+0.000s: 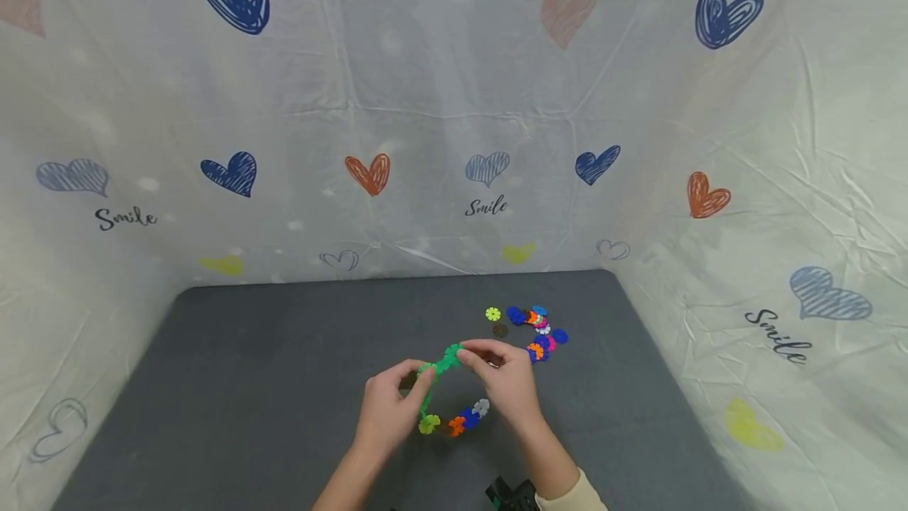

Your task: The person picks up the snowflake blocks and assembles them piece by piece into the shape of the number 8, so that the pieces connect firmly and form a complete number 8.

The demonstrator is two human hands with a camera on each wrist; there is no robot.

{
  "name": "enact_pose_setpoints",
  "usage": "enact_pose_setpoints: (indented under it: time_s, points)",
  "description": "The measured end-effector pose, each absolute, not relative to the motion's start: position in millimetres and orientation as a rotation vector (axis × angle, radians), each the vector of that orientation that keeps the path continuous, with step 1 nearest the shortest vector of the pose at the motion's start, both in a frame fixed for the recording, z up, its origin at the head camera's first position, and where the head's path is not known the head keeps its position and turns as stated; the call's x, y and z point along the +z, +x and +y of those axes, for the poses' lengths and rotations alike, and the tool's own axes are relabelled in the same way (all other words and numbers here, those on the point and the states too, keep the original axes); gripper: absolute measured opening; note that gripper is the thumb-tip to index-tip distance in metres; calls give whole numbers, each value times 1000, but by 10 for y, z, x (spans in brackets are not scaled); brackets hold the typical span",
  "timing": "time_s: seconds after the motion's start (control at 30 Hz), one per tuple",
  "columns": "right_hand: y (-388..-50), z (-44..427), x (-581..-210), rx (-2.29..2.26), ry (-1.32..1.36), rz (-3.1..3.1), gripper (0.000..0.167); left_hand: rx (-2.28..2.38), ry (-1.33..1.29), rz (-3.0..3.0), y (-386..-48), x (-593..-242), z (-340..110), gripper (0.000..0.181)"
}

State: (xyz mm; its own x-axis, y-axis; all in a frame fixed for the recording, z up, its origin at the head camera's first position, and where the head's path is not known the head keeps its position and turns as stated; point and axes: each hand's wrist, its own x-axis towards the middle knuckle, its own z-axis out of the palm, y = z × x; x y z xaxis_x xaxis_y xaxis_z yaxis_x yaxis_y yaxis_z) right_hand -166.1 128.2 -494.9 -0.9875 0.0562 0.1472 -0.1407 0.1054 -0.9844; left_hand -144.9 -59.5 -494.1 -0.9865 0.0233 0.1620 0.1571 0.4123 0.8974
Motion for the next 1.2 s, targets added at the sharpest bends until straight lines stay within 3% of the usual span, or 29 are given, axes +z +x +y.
enact_pose_setpoints:
  time_s: [0.13,0.4,0.6,0.8,1.2]
  points:
    - [-1664,1282,-4955,1961,188,-2286,11,-1612,-180,-2551,-1486,-4941,-593,27]
    - [-1748,1349,-4987,1883,340,-2446,16,-1840,-222,-2516,-1535,-4951,-619,23]
    - [-2216,1786,-5279,1540,5,-2599,15,-2051,-77,-2437,-1521,-4961,-684,29]
    - [-2540,2224,-5611,1189,-296,-2817,30,-2152,4,-2411,-1528,-4956,-709,32]
    - [-2638,2458,-5658,1089,-252,-2853,17,-2228,50,-2369,-1521,-4921,-729,30]
